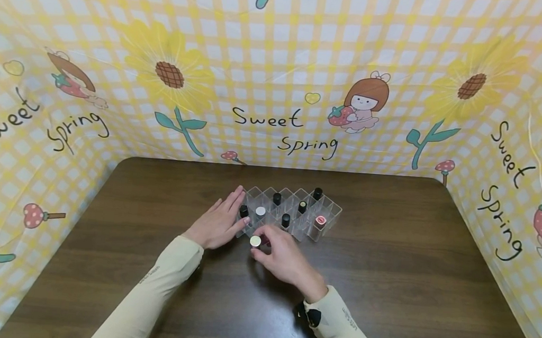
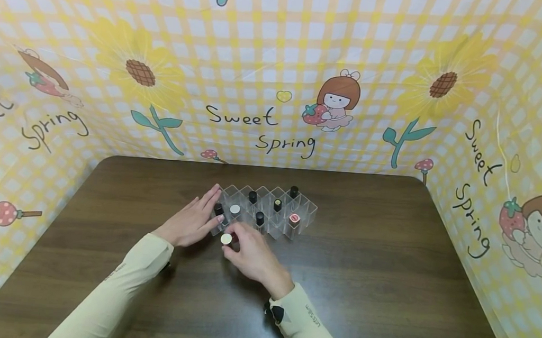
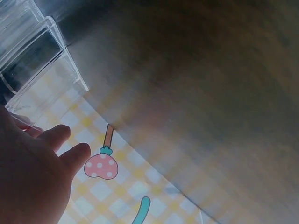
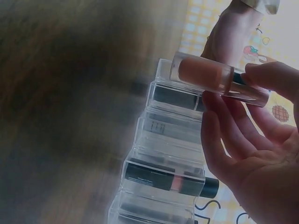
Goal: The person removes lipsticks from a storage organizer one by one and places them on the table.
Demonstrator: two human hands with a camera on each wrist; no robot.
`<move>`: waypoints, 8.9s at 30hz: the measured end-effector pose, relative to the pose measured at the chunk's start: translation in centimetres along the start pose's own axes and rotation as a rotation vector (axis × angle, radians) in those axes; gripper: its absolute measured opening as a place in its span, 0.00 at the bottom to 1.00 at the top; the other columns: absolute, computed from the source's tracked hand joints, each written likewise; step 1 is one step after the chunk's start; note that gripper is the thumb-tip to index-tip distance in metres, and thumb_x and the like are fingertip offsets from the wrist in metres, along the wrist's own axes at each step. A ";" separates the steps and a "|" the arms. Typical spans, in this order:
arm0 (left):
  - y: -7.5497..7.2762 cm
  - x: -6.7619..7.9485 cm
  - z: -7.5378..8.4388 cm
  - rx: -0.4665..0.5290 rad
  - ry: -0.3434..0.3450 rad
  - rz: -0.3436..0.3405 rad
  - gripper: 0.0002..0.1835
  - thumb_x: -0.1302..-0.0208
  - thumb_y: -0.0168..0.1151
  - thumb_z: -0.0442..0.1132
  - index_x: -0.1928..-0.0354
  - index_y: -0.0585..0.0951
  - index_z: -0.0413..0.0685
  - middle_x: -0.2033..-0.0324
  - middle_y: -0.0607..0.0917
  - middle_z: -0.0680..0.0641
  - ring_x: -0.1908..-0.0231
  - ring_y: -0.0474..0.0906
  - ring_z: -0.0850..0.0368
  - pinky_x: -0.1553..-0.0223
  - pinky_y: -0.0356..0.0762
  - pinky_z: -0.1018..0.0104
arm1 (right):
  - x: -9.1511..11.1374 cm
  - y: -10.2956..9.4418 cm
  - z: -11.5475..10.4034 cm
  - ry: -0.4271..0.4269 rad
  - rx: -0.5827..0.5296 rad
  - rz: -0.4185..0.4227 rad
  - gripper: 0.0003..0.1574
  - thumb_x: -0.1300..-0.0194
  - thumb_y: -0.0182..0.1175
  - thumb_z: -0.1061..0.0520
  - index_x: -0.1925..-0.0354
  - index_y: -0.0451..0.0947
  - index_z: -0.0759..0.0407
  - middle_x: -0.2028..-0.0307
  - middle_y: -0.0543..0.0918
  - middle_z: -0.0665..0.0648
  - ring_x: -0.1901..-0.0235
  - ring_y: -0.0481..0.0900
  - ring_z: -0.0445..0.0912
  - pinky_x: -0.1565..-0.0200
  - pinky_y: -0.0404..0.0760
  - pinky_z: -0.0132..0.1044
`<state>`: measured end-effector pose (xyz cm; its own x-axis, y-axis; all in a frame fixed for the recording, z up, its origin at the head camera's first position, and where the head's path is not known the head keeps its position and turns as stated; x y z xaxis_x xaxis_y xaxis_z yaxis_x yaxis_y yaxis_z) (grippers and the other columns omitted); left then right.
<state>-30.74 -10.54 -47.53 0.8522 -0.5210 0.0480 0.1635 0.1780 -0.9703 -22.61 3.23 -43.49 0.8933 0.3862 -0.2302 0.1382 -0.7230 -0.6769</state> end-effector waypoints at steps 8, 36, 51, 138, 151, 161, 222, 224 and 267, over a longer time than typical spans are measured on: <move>0.0 -0.1 0.1 0.005 0.002 0.006 0.43 0.28 0.28 0.67 0.23 0.42 0.46 0.23 0.38 0.47 0.24 0.42 0.52 0.26 0.48 0.45 | 0.0 0.6 0.2 -0.004 0.006 -0.033 0.12 0.41 0.67 0.57 0.59 0.76 0.55 0.61 0.82 0.52 0.59 0.82 0.50 0.56 0.80 0.37; 0.0 0.0 0.1 0.028 -0.010 -0.009 0.42 0.28 0.28 0.67 0.23 0.42 0.46 0.23 0.36 0.48 0.24 0.42 0.52 0.27 0.48 0.45 | 0.0 1.4 -0.1 -0.048 0.048 -0.031 0.12 0.41 0.67 0.58 0.59 0.76 0.56 0.64 0.80 0.50 0.63 0.78 0.43 0.58 0.78 0.34; -0.1 0.1 0.2 0.033 0.007 0.009 0.43 0.28 0.27 0.67 0.23 0.43 0.45 0.23 0.37 0.47 0.24 0.44 0.51 0.27 0.50 0.44 | 0.0 1.6 0.0 -0.041 0.056 -0.050 0.12 0.41 0.67 0.58 0.59 0.76 0.55 0.63 0.80 0.51 0.62 0.79 0.45 0.57 0.77 0.35; 0.2 0.0 0.1 0.053 0.006 0.035 0.42 0.27 0.30 0.65 0.24 0.44 0.44 0.23 0.39 0.47 0.23 0.40 0.51 0.27 0.49 0.44 | -2.8 -12.8 12.9 0.303 -0.040 0.236 0.24 0.38 0.64 0.56 0.46 0.74 0.66 0.46 0.77 0.65 0.43 0.73 0.58 0.39 0.69 0.52; 0.2 0.0 0.0 0.070 -0.002 0.037 0.41 0.27 0.31 0.65 0.24 0.44 0.44 0.23 0.39 0.48 0.23 0.41 0.52 0.27 0.49 0.44 | -3.4 -12.1 13.6 0.337 -0.008 0.199 0.24 0.39 0.64 0.55 0.47 0.75 0.66 0.46 0.77 0.67 0.45 0.73 0.59 0.41 0.70 0.53; 0.0 -0.1 0.1 0.081 0.008 0.047 0.41 0.26 0.31 0.64 0.24 0.44 0.44 0.23 0.39 0.48 0.24 0.42 0.52 0.27 0.49 0.44 | -3.7 -11.7 14.0 0.360 -0.025 0.181 0.23 0.37 0.63 0.55 0.47 0.75 0.65 0.46 0.76 0.66 0.45 0.73 0.58 0.41 0.70 0.52; 0.5 0.0 0.0 0.111 -0.009 0.035 0.42 0.28 0.29 0.66 0.23 0.42 0.46 0.23 0.37 0.49 0.24 0.44 0.50 0.28 0.51 0.44 | -3.3 -12.3 13.2 0.340 -0.123 0.333 0.17 0.36 0.63 0.57 0.51 0.78 0.62 0.55 0.83 0.62 0.54 0.81 0.54 0.49 0.79 0.47; 0.5 0.0 0.0 0.110 -0.006 0.037 0.42 0.27 0.30 0.66 0.23 0.42 0.45 0.23 0.37 0.49 0.24 0.44 0.50 0.28 0.51 0.44 | -3.3 -12.4 13.1 0.338 -0.127 0.337 0.16 0.36 0.63 0.57 0.51 0.78 0.62 0.55 0.83 0.62 0.54 0.81 0.54 0.49 0.79 0.47; 0.6 0.0 -0.1 0.110 -0.006 0.051 0.42 0.27 0.30 0.66 0.23 0.42 0.46 0.23 0.39 0.47 0.24 0.45 0.51 0.28 0.52 0.43 | -3.0 -14.8 11.0 0.277 -0.189 0.487 0.16 0.37 0.64 0.55 0.53 0.78 0.61 0.59 0.84 0.62 0.59 0.81 0.50 0.54 0.78 0.38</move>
<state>-30.74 -10.53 -48.11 0.8635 -0.5043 0.0008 0.1732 0.2952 -0.9396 -32.01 19.07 -40.48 0.9479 -0.1610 -0.2749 -0.2644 -0.8791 -0.3966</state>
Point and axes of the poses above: each hand's wrist, its own x-axis away from the middle knuckle, its own y-axis out of the palm, z = x × y, the point moved 8 cm from there along -x, towards the middle knuckle
